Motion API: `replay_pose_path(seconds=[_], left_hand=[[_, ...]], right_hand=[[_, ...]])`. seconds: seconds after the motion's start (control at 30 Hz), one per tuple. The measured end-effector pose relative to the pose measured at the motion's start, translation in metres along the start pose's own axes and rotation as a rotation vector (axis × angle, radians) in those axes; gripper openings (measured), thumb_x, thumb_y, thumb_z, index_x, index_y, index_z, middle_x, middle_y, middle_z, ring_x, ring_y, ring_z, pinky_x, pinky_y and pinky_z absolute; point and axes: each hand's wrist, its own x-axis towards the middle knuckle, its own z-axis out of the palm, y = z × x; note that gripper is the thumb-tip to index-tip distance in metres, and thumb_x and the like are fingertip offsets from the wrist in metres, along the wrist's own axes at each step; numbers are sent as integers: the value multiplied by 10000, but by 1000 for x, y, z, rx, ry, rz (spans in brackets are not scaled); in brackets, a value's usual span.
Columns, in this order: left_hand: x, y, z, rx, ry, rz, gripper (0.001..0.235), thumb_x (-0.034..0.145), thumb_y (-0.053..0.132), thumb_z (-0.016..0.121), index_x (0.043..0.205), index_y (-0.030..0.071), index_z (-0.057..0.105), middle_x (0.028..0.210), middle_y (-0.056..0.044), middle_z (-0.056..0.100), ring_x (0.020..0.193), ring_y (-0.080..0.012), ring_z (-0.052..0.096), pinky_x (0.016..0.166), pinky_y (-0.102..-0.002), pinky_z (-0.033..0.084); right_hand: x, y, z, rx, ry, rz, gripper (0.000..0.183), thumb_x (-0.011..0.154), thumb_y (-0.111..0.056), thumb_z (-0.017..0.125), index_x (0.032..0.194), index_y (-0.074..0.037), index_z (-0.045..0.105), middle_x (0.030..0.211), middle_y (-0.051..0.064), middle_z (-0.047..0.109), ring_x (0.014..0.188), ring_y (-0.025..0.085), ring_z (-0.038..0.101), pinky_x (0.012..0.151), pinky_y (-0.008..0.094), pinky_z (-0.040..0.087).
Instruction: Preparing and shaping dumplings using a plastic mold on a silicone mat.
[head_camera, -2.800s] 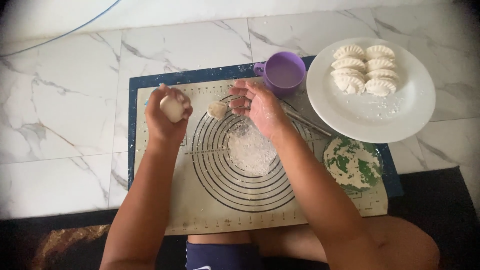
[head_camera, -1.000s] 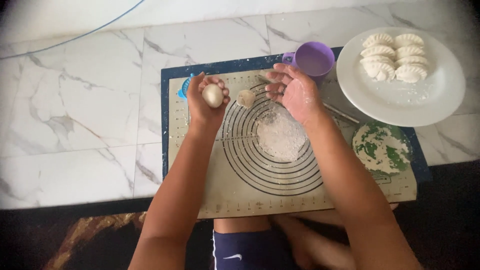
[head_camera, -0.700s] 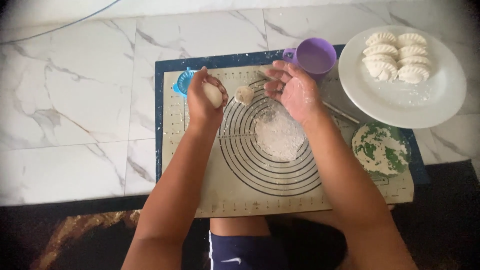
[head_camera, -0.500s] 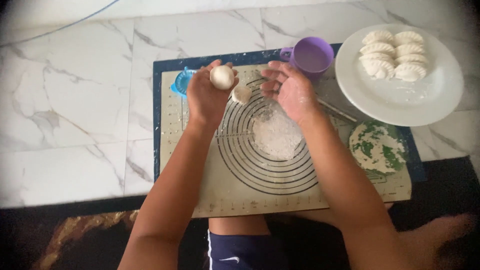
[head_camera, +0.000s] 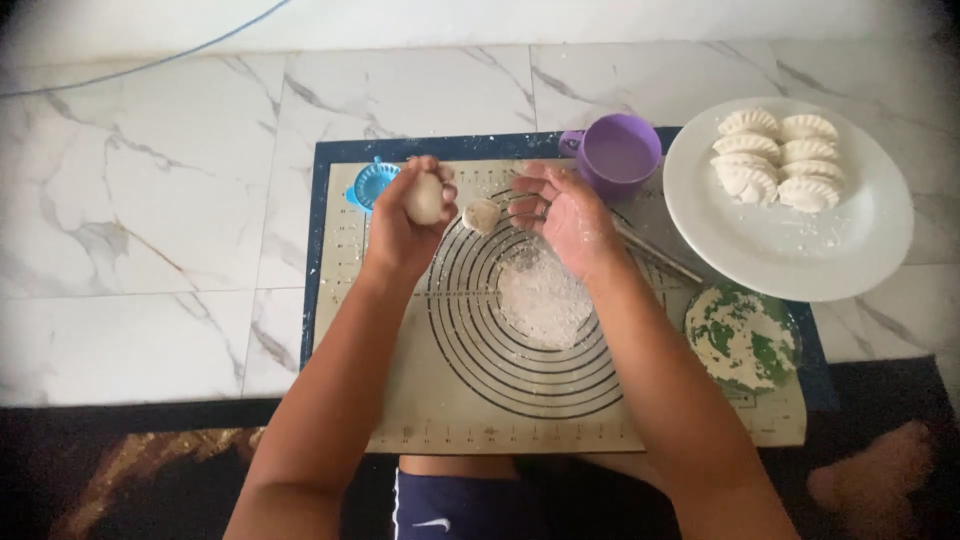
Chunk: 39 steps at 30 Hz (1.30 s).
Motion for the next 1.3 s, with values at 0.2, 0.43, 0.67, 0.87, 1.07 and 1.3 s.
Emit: replay_pose_path(seconds=[0.2,0.43,0.67,0.87,1.07,1.3], left_hand=[[-13,0,20,143,32,72,516,984,515,587,637,141,506,539,-67,461,423,-209,471,350,-301,324],[-11,-1,26,106,-53,85,492,959,595,526,934,113,619,836,-103,654,752,-249,694,647,-384,609],[-20,-8,25,455,-301,114,588,971,46,572,1463,-78,277,1252,-236,617,1236,-381,657,1114,-528,513],[-16,-15,20,672,-293,120,755,869,27,789,1494,-81,379,1156,-257,706,1005,-296,736,832,-415,633],[-17,-16,21,720,-286,127,730,845,-40,797,1468,-73,419,1114,-274,715,988,-336,743,860,-437,626],[-21,-16,26,735,-240,145,663,838,-35,814,1415,-58,487,1086,-267,731,964,-335,754,822,-427,646]], right_hand=[[-3,-4,1,18,-38,-49,432,901,-412,684,1208,-107,674,1164,130,761,920,276,758,835,440,604],[-4,2,4,11,-113,-120,431,916,-356,687,1248,-84,648,1196,165,741,961,299,755,846,453,605],[-27,-4,29,-1182,-155,-879,633,921,-292,776,1422,-6,516,1362,247,589,1304,412,548,1144,527,390],[-18,8,16,-1386,-147,-1010,777,871,-252,870,1526,-105,479,1362,188,637,1289,375,558,1078,558,439],[-23,1,22,-1386,-173,-1036,660,821,-227,919,1385,-99,602,1235,171,725,1165,359,662,1026,540,480],[-21,4,22,-1384,-161,-1098,682,784,-276,951,1358,-119,618,1251,119,733,1140,312,703,1004,487,513]])
